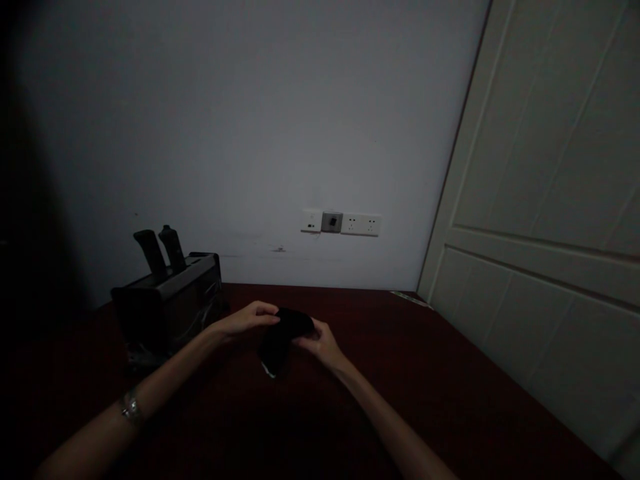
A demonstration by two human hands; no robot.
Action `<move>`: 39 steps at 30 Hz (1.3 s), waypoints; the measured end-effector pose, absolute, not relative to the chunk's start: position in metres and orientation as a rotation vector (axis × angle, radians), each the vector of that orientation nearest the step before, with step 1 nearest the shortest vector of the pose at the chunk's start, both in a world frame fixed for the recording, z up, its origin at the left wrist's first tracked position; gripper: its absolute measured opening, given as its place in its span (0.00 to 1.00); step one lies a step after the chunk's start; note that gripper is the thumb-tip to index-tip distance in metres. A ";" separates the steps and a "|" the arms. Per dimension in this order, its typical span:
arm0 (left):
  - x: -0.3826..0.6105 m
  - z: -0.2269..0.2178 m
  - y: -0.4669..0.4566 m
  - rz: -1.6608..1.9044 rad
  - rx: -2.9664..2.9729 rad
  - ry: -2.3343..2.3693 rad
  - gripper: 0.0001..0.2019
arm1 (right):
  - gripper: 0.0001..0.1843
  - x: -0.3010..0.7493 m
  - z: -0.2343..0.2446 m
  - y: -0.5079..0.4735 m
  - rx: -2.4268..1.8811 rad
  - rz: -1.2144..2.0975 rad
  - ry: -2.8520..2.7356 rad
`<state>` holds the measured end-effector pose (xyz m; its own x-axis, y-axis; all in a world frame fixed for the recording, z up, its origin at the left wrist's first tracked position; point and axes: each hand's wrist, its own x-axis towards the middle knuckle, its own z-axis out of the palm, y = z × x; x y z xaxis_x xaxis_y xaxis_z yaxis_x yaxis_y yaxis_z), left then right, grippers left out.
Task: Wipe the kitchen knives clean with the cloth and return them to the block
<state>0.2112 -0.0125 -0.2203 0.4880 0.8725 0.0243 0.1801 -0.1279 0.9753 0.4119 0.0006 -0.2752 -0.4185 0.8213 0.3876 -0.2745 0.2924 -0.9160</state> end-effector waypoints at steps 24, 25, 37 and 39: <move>0.182 -0.245 0.035 1.220 1.538 1.387 0.16 | 0.15 0.436 -0.292 0.025 -0.805 1.532 -1.171; 0.180 -0.247 0.036 1.186 1.541 1.403 0.16 | 0.16 0.436 -0.293 0.025 -0.821 1.520 -1.166; 0.263 -0.257 -0.006 0.845 1.461 0.919 0.28 | 0.21 0.508 -0.275 0.031 -1.045 1.317 -1.283; 0.299 -0.268 -0.015 0.819 1.420 0.883 0.27 | 0.21 0.539 -0.273 0.029 -1.115 1.298 -1.313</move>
<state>0.2988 -0.0149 -0.2685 0.4615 0.8869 -0.0225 0.0438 0.0026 0.9990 0.5394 0.0293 -0.2731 -0.1382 0.9901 0.0235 -0.0123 0.0220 -0.9997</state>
